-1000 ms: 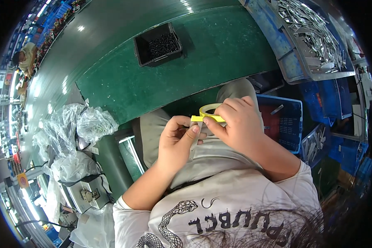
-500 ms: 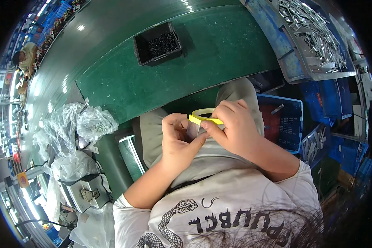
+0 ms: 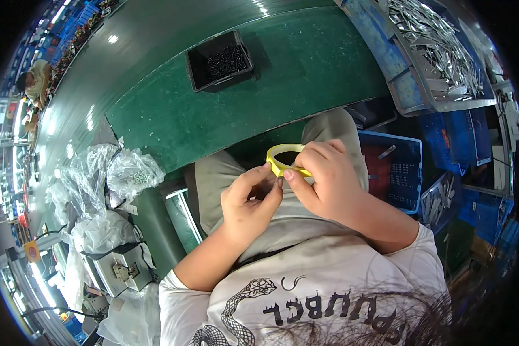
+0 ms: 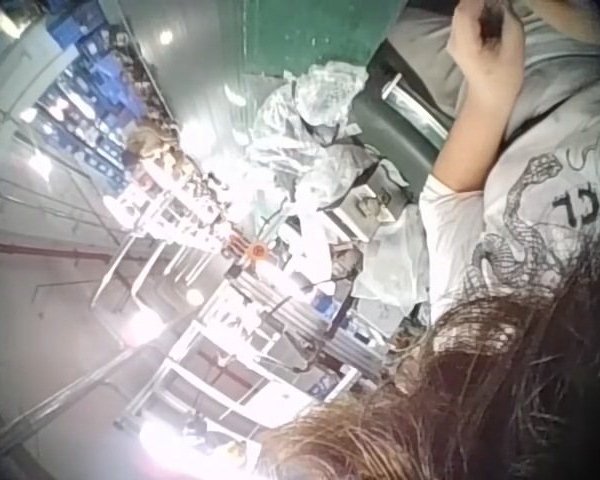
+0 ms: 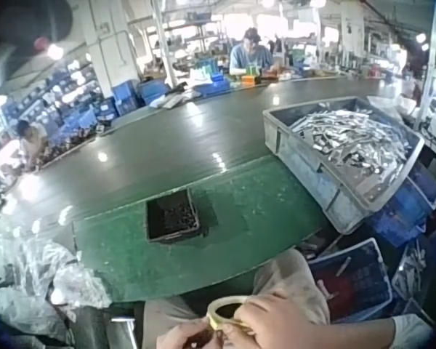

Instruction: The worker is applying pre-cut pieces of yellow adhesive tape to small rectangular electronic components and placing them into a collection bin.

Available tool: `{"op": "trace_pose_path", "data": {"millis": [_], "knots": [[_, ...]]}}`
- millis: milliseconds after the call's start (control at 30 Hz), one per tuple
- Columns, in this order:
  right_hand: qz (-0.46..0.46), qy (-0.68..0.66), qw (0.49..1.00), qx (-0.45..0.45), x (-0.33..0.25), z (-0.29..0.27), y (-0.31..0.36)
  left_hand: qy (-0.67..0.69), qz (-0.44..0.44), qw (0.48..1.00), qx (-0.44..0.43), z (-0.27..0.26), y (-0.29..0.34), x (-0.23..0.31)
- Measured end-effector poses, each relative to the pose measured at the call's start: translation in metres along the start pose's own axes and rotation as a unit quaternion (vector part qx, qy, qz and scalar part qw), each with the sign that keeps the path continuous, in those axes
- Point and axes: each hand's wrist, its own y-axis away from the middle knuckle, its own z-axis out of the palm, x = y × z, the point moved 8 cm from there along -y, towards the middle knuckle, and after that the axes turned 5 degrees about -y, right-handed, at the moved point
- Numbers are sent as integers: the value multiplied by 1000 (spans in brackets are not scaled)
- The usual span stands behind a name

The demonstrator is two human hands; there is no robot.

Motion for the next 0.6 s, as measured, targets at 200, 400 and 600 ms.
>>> {"op": "trace_pose_path", "data": {"millis": [200, 400, 600], "knots": [[-10, 6, 1000, 4, -2, 4, 5, 72, -6, 997, -12, 3, 6, -8], [-41, 4, 999, 1, -4, 3, 6, 169, -53, 984, -35, 5, 7, -5], [-47, 42, 998, 16, -8, 3, 5, 170, -25, 985, -33, 4, 8, -10]]}}
